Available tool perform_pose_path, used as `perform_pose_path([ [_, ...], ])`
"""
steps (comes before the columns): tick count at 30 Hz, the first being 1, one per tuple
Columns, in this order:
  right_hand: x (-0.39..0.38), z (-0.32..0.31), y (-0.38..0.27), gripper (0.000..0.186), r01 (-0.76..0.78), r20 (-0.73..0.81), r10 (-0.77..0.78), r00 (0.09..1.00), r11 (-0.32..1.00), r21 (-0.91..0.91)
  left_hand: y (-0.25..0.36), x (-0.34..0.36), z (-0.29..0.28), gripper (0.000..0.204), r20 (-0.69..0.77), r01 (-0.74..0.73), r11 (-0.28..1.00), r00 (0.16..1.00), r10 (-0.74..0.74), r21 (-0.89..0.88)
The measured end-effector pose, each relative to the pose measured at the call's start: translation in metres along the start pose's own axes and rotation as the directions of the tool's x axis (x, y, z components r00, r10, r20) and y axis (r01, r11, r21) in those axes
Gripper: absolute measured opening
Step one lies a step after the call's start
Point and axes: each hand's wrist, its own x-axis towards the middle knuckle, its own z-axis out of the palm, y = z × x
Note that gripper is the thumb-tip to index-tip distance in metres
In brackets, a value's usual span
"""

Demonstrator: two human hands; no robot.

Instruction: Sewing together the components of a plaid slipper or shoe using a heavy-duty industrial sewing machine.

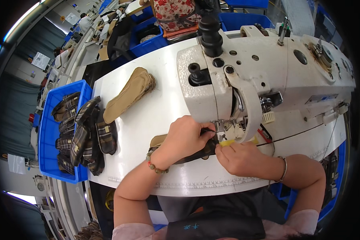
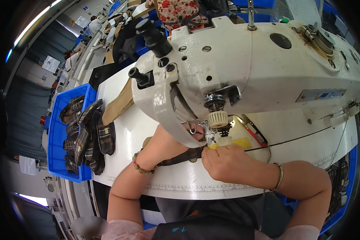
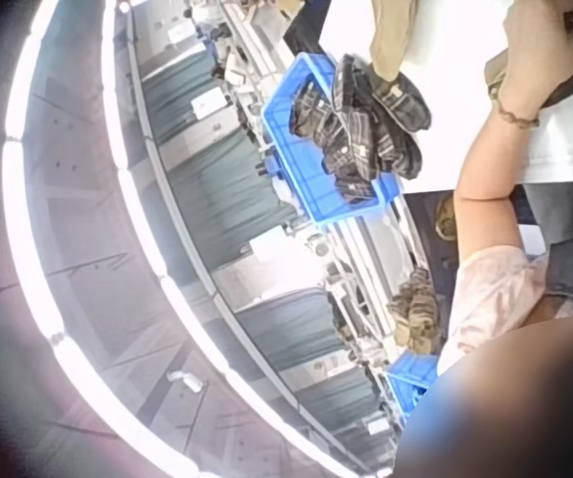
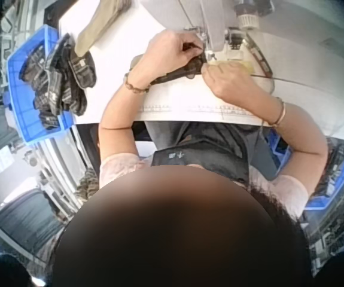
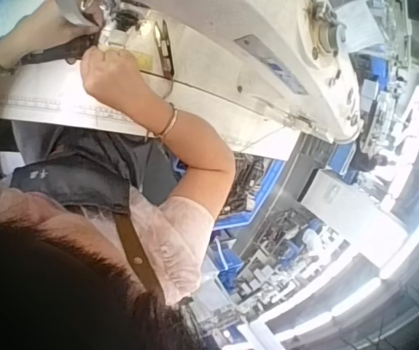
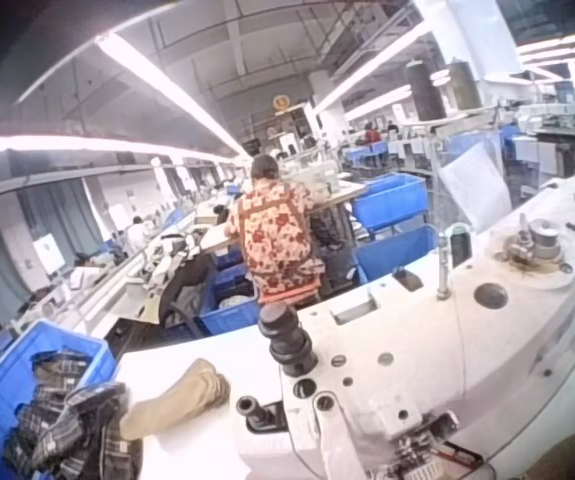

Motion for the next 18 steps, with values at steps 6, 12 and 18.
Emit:
perform_pose_path([
  [6,0.000,-0.001,0.001,0.027,-0.005,0.005,0.005,1.000,1.000,-0.014,-0.005,0.001,0.001,0.012,0.020,0.076,0.983,0.997,-0.073,-0.170],
  [12,0.003,-0.005,0.001,0.027,-0.021,0.022,0.021,1.000,1.000,0.022,-0.007,0.004,-0.013,0.016,0.156,0.141,0.907,0.984,-0.085,-0.397],
  [18,0.005,-0.003,0.001,0.025,-0.024,-0.022,0.024,0.999,0.999,0.032,0.005,0.003,-0.013,0.016,0.161,0.143,0.961,0.981,-0.106,-0.235],
])
